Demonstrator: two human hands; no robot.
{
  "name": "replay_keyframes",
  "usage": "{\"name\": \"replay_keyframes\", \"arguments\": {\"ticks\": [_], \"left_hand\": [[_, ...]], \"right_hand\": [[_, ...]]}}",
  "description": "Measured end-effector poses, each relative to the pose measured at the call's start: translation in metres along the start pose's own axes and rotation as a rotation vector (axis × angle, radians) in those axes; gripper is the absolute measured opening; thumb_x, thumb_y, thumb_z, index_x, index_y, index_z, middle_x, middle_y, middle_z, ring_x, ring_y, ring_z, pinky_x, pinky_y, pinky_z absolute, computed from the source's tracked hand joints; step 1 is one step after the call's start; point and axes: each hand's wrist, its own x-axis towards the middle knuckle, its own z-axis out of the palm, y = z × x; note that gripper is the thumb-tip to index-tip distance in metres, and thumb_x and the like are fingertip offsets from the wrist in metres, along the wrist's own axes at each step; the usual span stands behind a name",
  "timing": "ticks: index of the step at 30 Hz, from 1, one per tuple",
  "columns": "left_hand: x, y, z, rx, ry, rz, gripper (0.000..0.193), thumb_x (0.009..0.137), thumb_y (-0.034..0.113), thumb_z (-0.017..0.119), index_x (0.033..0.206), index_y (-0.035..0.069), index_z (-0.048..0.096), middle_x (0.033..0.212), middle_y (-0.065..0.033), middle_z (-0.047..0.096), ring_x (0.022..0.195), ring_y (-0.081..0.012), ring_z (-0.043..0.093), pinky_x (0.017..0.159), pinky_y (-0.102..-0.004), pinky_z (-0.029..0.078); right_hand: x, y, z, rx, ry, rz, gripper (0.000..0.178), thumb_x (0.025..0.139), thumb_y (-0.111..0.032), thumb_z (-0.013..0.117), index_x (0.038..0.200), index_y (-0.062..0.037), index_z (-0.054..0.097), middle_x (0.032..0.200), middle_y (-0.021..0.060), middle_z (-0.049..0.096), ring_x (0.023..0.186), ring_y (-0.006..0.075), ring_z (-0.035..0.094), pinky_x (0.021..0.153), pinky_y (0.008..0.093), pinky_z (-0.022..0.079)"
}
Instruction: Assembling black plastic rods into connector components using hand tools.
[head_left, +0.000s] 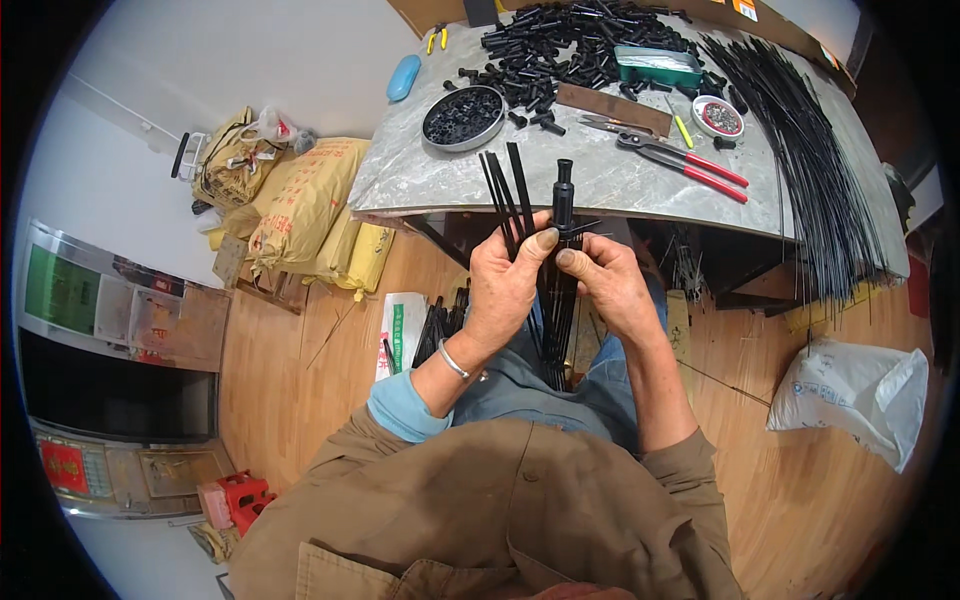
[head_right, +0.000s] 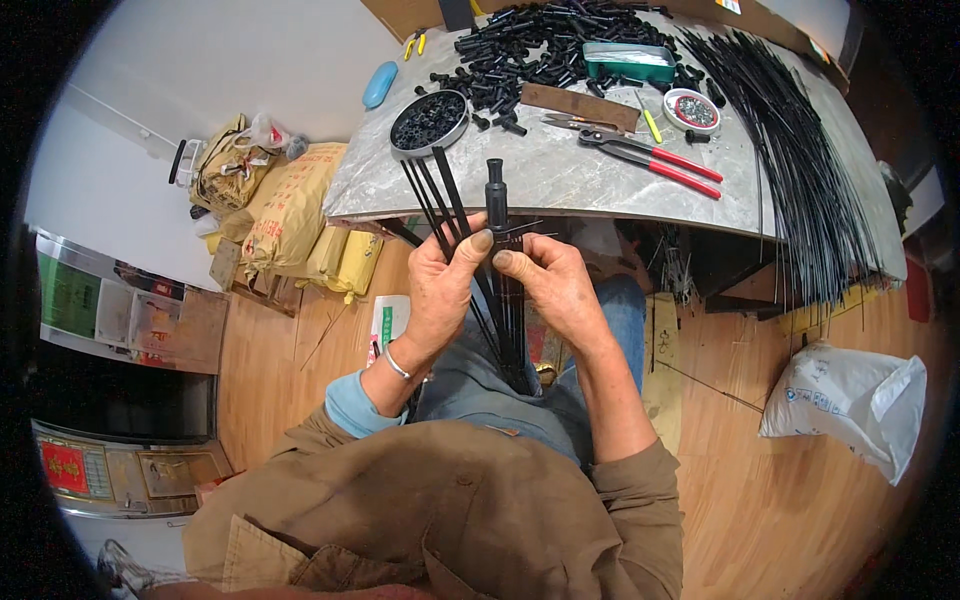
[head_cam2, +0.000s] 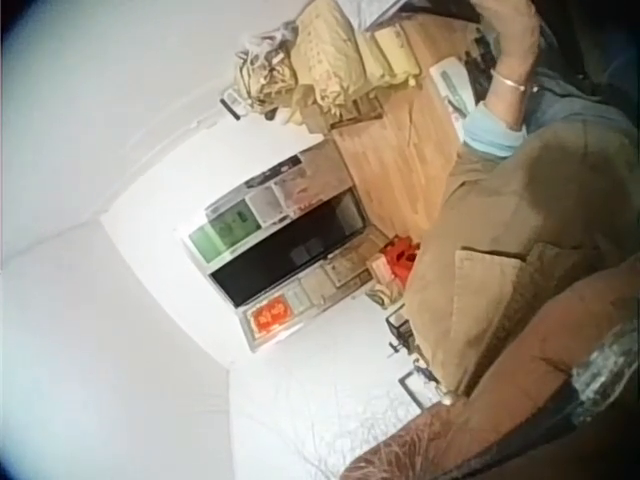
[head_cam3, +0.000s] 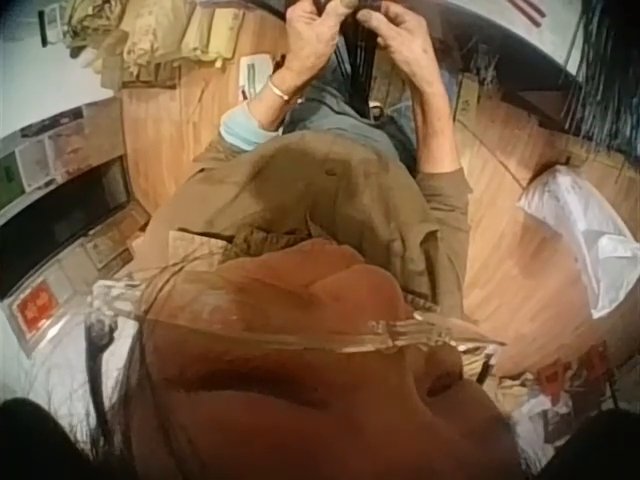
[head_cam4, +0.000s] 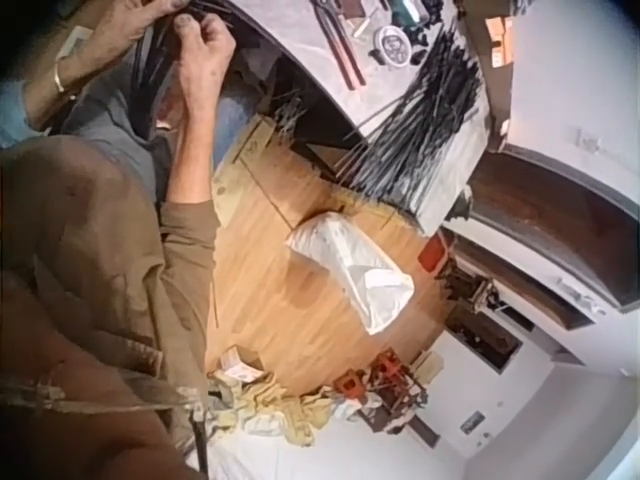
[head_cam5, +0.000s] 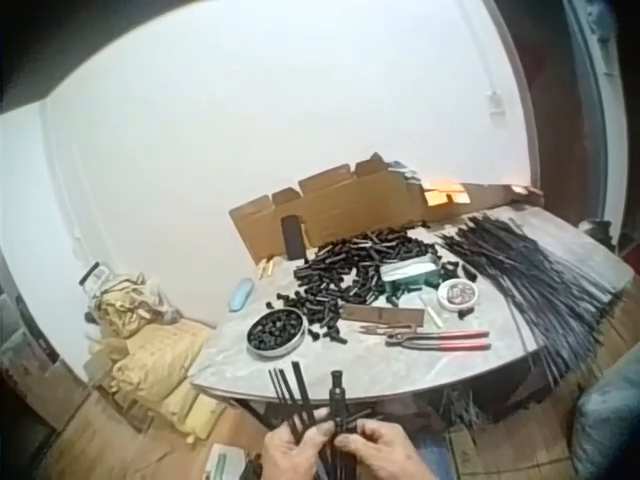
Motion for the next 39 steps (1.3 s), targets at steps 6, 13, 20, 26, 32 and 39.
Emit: {"name": "replay_keyframes", "arguments": {"ticks": [6,13,20,26,32,39], "left_hand": [[-0.002,0.001,0.001,0.030,0.022,0.031,0.024,0.089,0.014,0.064,0.108,-0.001,0.064,0.093,-0.0027,0.067,0.083,-0.0070,0.058,0.076,-0.0227,0.049],[-0.002,0.002,0.001,0.036,0.030,0.047,0.024,0.089,0.015,0.065,0.107,-0.001,0.064,0.092,-0.0035,0.068,0.083,-0.0073,0.059,0.075,-0.0228,0.049],[-0.004,0.002,-0.002,0.101,-0.014,0.047,0.027,0.088,0.015,0.066,0.111,0.000,0.063,0.097,-0.0028,0.066,0.087,-0.0078,0.059,0.079,-0.0222,0.047],[0.001,0.001,-0.008,-0.007,-0.050,0.000,0.027,0.087,0.016,0.067,0.108,-0.001,0.064,0.093,-0.0021,0.067,0.084,-0.0073,0.058,0.077,-0.0233,0.048],[0.001,-0.001,-0.014,0.032,-0.009,0.001,0.027,0.087,0.012,0.067,0.110,0.001,0.063,0.097,-0.0028,0.066,0.086,-0.0079,0.059,0.079,-0.0230,0.048],[-0.001,0.000,-0.013,0.081,0.003,0.023,0.028,0.087,0.015,0.068,0.110,0.000,0.062,0.096,-0.0029,0.066,0.086,-0.0085,0.059,0.079,-0.0229,0.048]], "right_hand": [[0.002,0.007,-0.005,0.074,-0.041,0.024,0.021,0.087,-0.023,0.067,0.093,-0.0037,0.066,0.078,-0.0047,0.060,0.069,0.0038,0.050,0.060,0.0208,0.041],[0.003,0.006,-0.006,0.110,-0.103,0.060,0.025,0.087,-0.027,0.068,0.097,-0.0054,0.065,0.081,-0.0046,0.060,0.070,0.0042,0.053,0.062,0.0221,0.045],[0.013,0.017,-0.013,0.223,-0.186,0.096,0.023,0.086,-0.028,0.068,0.097,-0.0071,0.065,0.082,-0.0050,0.061,0.072,0.0045,0.055,0.064,0.0229,0.047],[0.005,0.015,-0.001,0.073,-0.047,0.076,0.021,0.086,-0.027,0.068,0.092,-0.0064,0.064,0.079,-0.0044,0.060,0.070,0.0029,0.050,0.059,0.0203,0.041],[0.002,0.019,0.017,-0.092,0.090,-0.109,0.021,0.086,-0.023,0.069,0.088,-0.0022,0.063,0.077,-0.0032,0.059,0.071,0.0029,0.046,0.062,0.0198,0.039],[-0.001,0.016,0.020,-0.098,0.112,-0.193,0.022,0.087,-0.021,0.066,0.094,0.0003,0.063,0.077,-0.0024,0.059,0.072,0.0054,0.049,0.065,0.0227,0.043]]}}
